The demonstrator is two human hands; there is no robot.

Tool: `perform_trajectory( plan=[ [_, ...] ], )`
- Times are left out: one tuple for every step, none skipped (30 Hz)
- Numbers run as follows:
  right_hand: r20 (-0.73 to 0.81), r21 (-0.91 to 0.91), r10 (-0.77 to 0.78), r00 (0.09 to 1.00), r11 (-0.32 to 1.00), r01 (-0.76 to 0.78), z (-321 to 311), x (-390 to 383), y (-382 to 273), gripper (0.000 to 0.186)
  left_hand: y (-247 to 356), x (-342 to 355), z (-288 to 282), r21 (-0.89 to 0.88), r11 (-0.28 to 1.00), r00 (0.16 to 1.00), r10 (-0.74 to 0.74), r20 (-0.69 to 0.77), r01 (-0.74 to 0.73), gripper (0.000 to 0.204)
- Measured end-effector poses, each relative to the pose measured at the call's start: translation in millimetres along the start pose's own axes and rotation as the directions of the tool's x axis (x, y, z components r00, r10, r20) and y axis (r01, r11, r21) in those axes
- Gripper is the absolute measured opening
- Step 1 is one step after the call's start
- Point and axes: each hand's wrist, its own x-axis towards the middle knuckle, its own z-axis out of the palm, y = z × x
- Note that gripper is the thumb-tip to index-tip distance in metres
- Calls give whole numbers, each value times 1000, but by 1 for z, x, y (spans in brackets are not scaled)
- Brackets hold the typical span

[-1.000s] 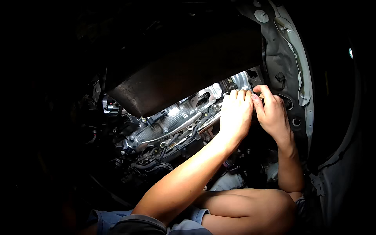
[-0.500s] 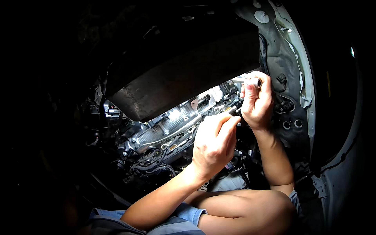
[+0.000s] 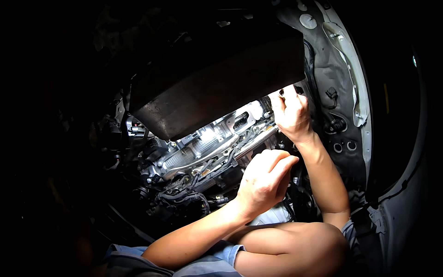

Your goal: The person removes screws from a car engine by hand, positions a metal pipe onto the engine, and tightens fasteners using a socket wrench.

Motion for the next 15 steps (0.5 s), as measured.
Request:
perform_trajectory(
  plan=[
    [-1,-1,-13,1000,1000,13,1,2,-4,9,0,-1,-3,11,1000,1000,-5,0,5,36],
    [-76,77,14,997,997,-8,6,-1,-10,9,0,-2,-6,22,1000,1000,-2,-8,3,36],
    [-123,140,-2,992,990,20,14,-2,-14,10,0,-4,-11,38,999,1000,-1,-15,2,37],
    [-26,87,-2,1000,996,4,5,-2,-7,10,5,1,-7,-2,1000,1000,11,-16,-11,38],
    [70,36,7,997,999,-10,-1,-2,0,10,10,4,-2,-31,999,999,21,-24,-22,38],
    [66,-25,18,998,1000,-17,-10,-2,4,11,14,6,3,-59,998,999,23,-29,-25,37],
    [62,-14,17,998,1000,-16,-7,-1,4,11,14,4,1,-49,999,1000,14,-24,-16,37],
    [77,-32,8,997,999,-5,-7,2,3,11,12,2,2,-48,999,1000,6,-10,-6,36],
    [92,-52,-1,996,999,6,-9,5,1,10,12,1,2,-41,999,1000,6,-9,-6,36],
    [87,28,22,996,999,-25,-12,8,-8,9,12,1,0,-41,999,1000,7,-7,-7,36],
    [-18,61,19,1000,998,-18,-10,5,-12,9,14,1,-2,-44,999,1000,9,-6,-9,36],
    [11,74,24,1000,997,-25,-8,5,-9,9,16,4,-5,-43,999,1000,15,-21,-16,36],
    [44,73,32,999,997,-35,-7,1,-1,10,17,3,-2,-51,999,1000,15,-19,-16,36],
    [76,137,27,997,990,-37,2,-4,5,9,15,2,1,-62,998,1000,15,-26,-16,36],
    [104,113,84,991,989,-95,-1,-9,11,9,15,2,3,-74,997,999,16,-32,-19,36]
  ],
)
